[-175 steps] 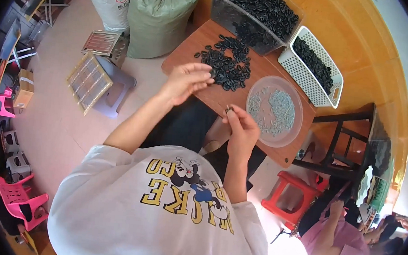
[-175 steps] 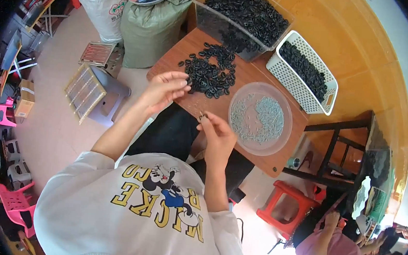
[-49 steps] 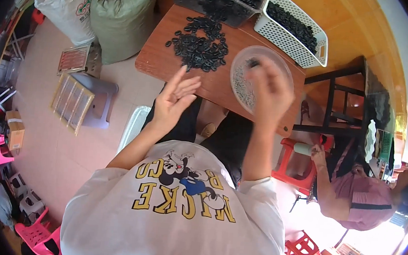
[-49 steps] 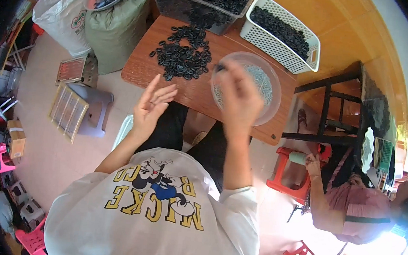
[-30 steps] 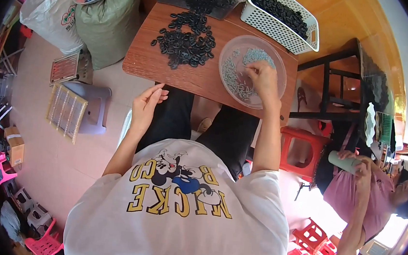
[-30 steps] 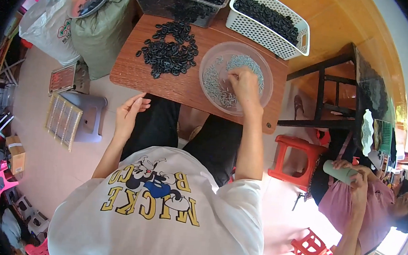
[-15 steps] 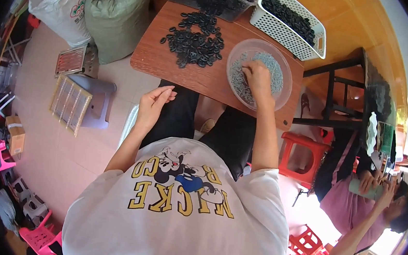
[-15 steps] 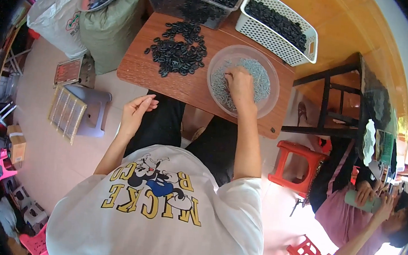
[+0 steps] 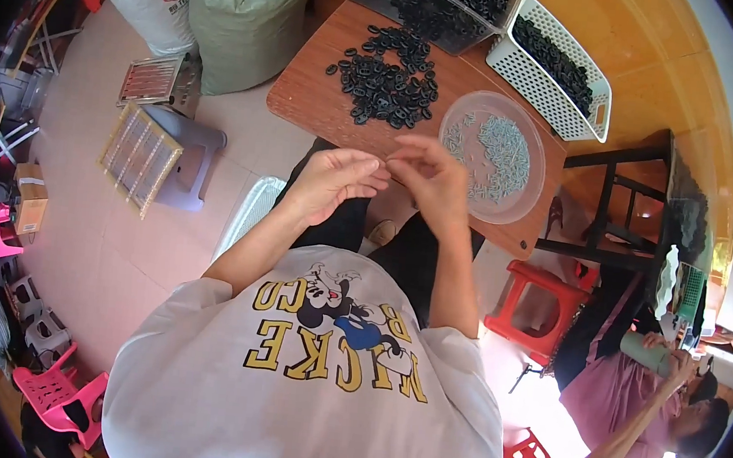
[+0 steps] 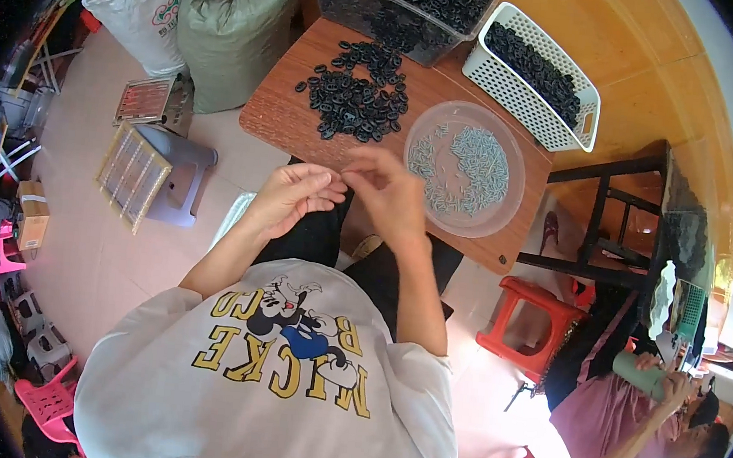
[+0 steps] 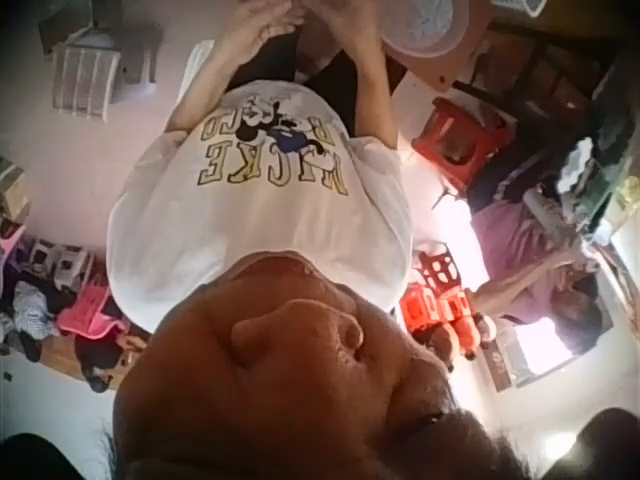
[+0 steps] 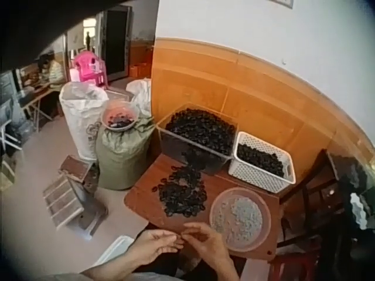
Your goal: The person assembles plastic cord locks by taking plastic pieces from the table and inserting small pins from a dish into them by hand.
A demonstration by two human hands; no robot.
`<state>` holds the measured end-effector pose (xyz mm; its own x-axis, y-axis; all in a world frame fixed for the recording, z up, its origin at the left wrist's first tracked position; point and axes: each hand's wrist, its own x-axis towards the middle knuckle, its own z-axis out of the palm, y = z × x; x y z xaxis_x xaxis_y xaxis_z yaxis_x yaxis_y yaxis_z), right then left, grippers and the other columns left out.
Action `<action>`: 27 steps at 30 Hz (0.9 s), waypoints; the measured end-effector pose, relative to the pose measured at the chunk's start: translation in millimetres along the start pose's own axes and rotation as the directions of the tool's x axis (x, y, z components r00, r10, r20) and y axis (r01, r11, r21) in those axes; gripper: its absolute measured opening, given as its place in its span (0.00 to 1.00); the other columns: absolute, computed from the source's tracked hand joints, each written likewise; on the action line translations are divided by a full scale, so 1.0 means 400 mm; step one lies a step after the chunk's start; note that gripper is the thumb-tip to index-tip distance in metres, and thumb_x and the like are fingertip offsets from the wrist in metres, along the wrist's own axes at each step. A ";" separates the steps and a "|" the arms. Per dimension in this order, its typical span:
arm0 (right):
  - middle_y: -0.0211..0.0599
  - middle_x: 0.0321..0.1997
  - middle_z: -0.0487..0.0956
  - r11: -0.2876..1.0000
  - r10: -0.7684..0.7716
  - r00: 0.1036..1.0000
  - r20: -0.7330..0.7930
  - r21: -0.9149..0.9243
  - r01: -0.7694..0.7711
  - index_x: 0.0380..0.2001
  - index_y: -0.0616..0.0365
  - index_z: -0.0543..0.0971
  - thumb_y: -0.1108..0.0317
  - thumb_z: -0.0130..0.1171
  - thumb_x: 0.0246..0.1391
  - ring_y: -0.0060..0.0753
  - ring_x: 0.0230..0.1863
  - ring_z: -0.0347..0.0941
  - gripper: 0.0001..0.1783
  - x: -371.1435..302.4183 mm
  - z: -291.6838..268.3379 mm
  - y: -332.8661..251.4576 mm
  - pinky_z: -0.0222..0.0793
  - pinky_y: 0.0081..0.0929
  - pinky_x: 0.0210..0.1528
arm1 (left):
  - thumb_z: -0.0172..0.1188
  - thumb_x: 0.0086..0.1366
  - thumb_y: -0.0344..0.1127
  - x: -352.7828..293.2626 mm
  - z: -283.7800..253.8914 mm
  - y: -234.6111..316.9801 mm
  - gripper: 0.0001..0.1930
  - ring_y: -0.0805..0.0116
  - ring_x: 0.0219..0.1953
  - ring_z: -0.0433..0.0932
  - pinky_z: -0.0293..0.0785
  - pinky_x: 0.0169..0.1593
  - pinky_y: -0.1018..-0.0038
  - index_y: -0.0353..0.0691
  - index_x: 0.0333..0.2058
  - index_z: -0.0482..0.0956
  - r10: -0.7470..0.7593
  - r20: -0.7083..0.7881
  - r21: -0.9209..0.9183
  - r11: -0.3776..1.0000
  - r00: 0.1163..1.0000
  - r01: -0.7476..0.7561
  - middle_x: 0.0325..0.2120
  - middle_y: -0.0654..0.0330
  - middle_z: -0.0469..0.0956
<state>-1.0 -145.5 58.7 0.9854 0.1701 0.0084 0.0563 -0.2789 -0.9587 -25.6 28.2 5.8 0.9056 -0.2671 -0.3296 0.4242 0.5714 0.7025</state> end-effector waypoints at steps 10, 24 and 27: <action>0.32 0.30 0.80 0.938 -0.212 0.961 0.175 -0.240 0.251 0.40 0.54 0.80 0.77 0.62 0.43 0.23 0.29 0.72 0.17 -0.014 0.056 0.021 0.69 0.19 0.31 | 0.58 0.59 0.27 -0.008 -0.084 -0.023 0.03 0.70 0.34 0.79 0.76 0.38 0.79 0.39 0.33 0.76 -0.138 0.089 -0.217 0.964 0.986 0.154 0.32 0.57 0.79; 0.38 0.23 0.78 0.589 -0.611 0.762 0.215 0.767 0.255 0.28 0.54 0.83 0.68 0.53 0.52 0.28 0.23 0.68 0.09 -0.122 0.040 -0.352 0.61 0.23 0.28 | 0.56 0.60 0.24 -0.046 -0.115 -0.011 0.11 0.72 0.35 0.78 0.75 0.43 0.78 0.36 0.42 0.75 -0.233 0.190 -0.272 0.921 0.954 0.280 0.33 0.59 0.78; 0.37 0.26 0.78 0.628 -0.588 0.807 0.057 0.661 0.411 0.29 0.59 0.82 0.68 0.53 0.52 0.27 0.26 0.70 0.09 -0.100 0.035 -0.315 0.63 0.23 0.28 | 0.56 0.60 0.23 -0.050 -0.134 -0.031 0.09 0.72 0.36 0.77 0.75 0.43 0.78 0.35 0.40 0.76 -0.243 0.189 -0.275 0.917 0.951 0.289 0.35 0.59 0.78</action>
<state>-49.6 -103.8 175.3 0.7524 0.3554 0.5546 0.3343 0.5194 -0.7864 -49.0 68.1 -30.0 0.7586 -0.5395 -0.3653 0.6504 0.6603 0.3755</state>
